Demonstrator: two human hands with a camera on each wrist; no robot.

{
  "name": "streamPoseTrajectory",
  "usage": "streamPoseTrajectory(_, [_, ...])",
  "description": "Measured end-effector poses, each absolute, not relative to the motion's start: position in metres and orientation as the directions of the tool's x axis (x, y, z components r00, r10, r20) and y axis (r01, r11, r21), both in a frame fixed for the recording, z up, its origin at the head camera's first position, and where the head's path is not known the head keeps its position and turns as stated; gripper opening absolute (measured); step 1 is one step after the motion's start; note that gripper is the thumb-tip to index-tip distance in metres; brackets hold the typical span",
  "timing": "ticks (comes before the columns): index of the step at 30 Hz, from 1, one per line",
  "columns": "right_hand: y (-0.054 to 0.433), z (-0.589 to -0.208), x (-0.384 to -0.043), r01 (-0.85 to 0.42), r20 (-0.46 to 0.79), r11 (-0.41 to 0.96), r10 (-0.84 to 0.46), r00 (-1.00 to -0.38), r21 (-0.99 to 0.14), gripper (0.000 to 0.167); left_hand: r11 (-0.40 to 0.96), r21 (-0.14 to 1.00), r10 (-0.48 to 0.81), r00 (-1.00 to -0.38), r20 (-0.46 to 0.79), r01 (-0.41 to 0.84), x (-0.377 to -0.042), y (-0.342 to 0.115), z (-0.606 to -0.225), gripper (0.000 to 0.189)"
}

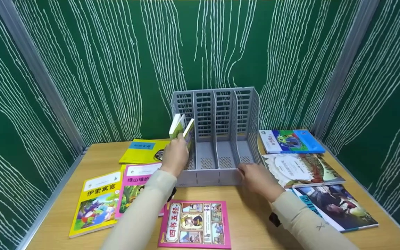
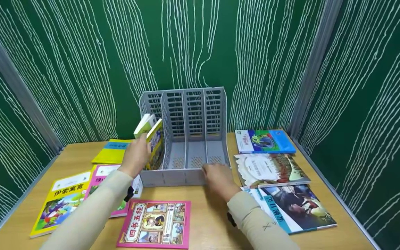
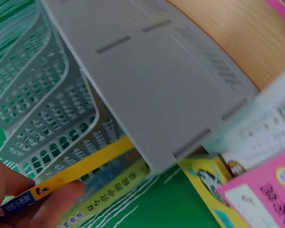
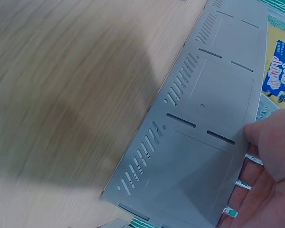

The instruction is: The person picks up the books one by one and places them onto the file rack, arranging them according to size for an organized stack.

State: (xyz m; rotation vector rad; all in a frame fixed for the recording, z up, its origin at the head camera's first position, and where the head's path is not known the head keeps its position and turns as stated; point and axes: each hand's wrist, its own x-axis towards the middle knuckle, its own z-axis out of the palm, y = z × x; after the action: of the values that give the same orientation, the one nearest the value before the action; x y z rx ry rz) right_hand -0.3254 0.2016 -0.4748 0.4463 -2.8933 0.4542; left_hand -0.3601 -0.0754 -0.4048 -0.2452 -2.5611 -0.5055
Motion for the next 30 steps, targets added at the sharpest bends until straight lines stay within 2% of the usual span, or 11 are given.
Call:
streamPoseTrajectory(3, [0.201,-0.475,-0.326,-0.316,0.218,0.906,-0.26,-0.941,-0.281,0.02,0.937,0.198,0.12,-0.797,0.592,0.288,-0.362,-0.075,-0.408,0.02])
streamPoseTrajectory(6, [0.201,-0.476,-0.326,-0.309,0.204,0.905,-0.257,-0.945,-0.291,0.021,0.954,0.046,0.184,-0.7,0.69,0.297,-0.365,-0.076,-0.413,0.026])
streamPoseTrajectory(8, [0.201,-0.475,-0.326,-0.303,0.196,0.906,-0.253,-0.947,-0.297,0.021,0.96,-0.068,0.23,-0.628,0.744,0.271,-0.367,-0.078,-0.417,0.025])
streamPoseTrajectory(10, [0.201,-0.475,-0.326,-0.291,0.183,0.906,-0.244,-0.952,-0.306,0.019,0.96,-0.166,0.27,-0.597,0.756,0.223,-0.368,-0.08,-0.418,0.023])
streamPoseTrajectory(12, [0.201,-0.474,-0.326,-0.284,0.178,0.907,-0.238,-0.955,-0.312,0.018,0.955,-0.237,0.298,-0.605,0.738,0.181,-0.368,-0.083,-0.416,0.026])
streamPoseTrajectory(14, [0.2,-0.474,-0.326,-0.285,0.182,0.907,-0.237,-0.954,-0.311,0.017,0.947,-0.275,0.314,-0.645,0.696,0.165,-0.368,-0.085,-0.413,0.031])
streamPoseTrajectory(18, [0.201,-0.474,-0.326,-0.278,0.179,0.906,-0.23,-0.956,-0.32,0.015,0.939,-0.295,0.328,-0.713,0.619,0.176,-0.369,-0.089,-0.409,0.044])
streamPoseTrajectory(22, [0.202,-0.474,-0.325,-0.274,0.18,0.906,-0.226,-0.958,-0.323,0.014,0.932,-0.313,0.336,-0.751,0.568,0.181,-0.369,-0.091,-0.406,0.052])
streamPoseTrajectory(30, [0.203,-0.478,-0.325,-0.366,0.317,0.899,-0.284,-0.905,-0.239,0.029,0.905,-0.401,0.357,-0.767,0.533,0.142,-0.373,-0.093,-0.403,0.048])
